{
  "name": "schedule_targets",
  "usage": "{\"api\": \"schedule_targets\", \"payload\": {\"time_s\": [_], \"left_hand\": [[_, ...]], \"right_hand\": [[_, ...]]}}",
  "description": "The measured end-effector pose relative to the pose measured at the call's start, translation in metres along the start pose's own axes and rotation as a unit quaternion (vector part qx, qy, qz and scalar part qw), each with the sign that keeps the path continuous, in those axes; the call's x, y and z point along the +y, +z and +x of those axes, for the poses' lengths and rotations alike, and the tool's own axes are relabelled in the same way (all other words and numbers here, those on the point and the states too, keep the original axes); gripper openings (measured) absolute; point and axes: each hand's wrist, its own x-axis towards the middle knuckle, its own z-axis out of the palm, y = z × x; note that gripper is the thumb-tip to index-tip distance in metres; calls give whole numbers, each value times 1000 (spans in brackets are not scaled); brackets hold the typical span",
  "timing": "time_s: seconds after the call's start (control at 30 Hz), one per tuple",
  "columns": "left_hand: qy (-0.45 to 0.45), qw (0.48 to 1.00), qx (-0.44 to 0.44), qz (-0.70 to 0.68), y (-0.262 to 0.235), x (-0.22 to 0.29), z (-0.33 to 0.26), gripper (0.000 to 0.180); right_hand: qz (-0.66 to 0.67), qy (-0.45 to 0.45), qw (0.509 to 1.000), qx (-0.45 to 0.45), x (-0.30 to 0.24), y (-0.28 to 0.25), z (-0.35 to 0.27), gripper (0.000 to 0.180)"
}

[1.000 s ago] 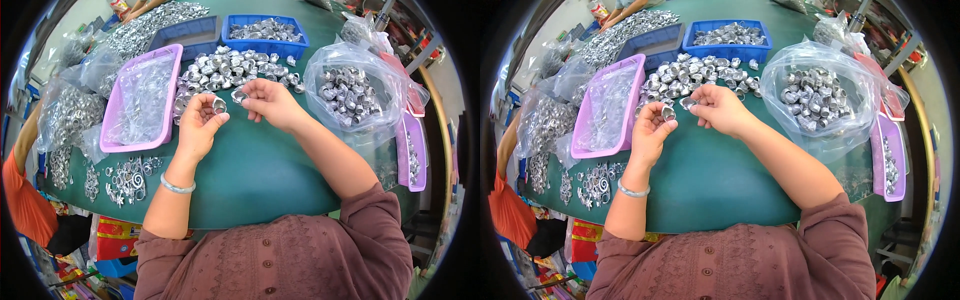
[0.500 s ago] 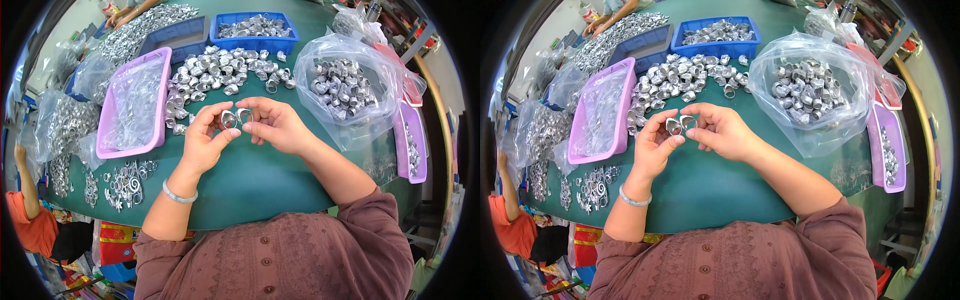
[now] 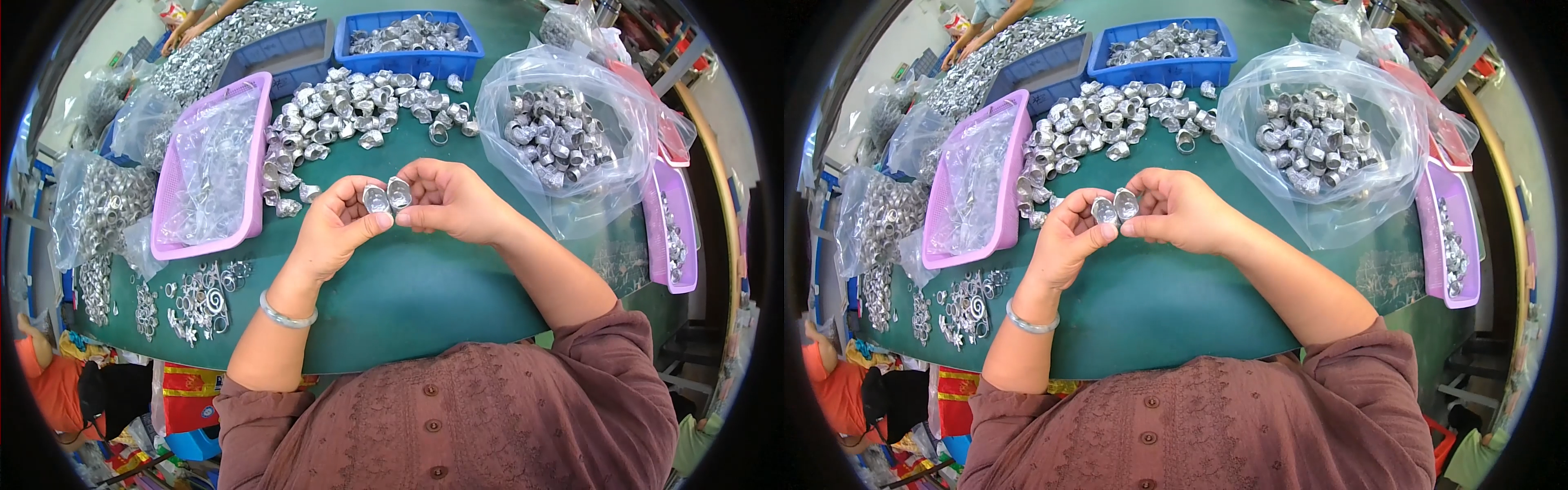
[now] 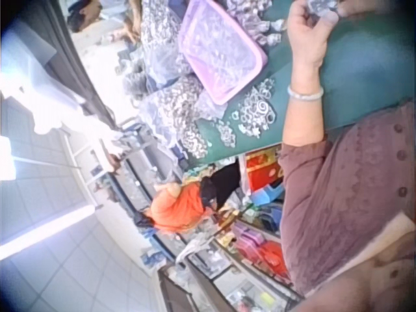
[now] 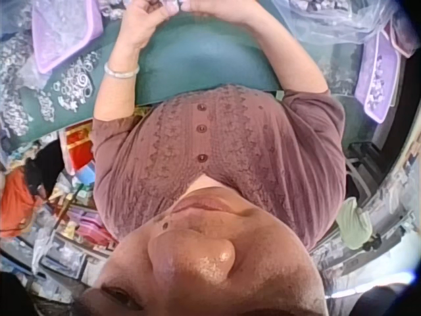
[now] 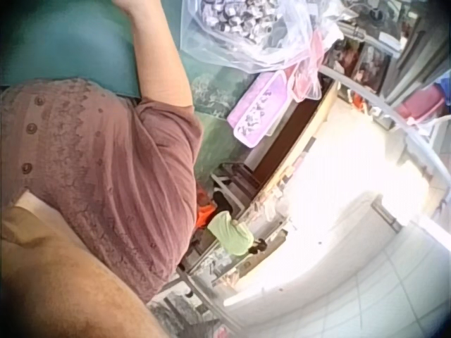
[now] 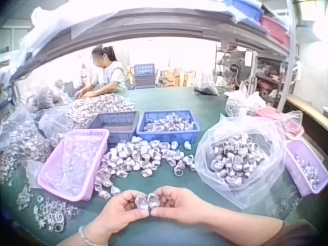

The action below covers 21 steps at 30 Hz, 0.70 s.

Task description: The person assembles small metal components and rings by hand, picking them from bins and bags on a green worktable and joining them together.

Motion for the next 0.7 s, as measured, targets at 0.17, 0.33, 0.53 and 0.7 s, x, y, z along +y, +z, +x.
{"api": "schedule_targets", "payload": {"time_s": [0.17,0.33,0.53,0.7], "left_hand": [[-5,1000,-18,-4,-3,-3,1,35],[-36,999,-21,-2,-4,-1,1,34],[-70,997,-37,-16,-6,0,-1,33],[-93,992,-58,-60,-11,-4,1,33]], "right_hand": [[-16,-45,999,10,7,3,1,44],[-46,-60,997,5,3,3,-1,46],[-69,-71,995,-28,5,-3,-1,45],[10,-18,999,-32,-2,-3,-2,37]]}}
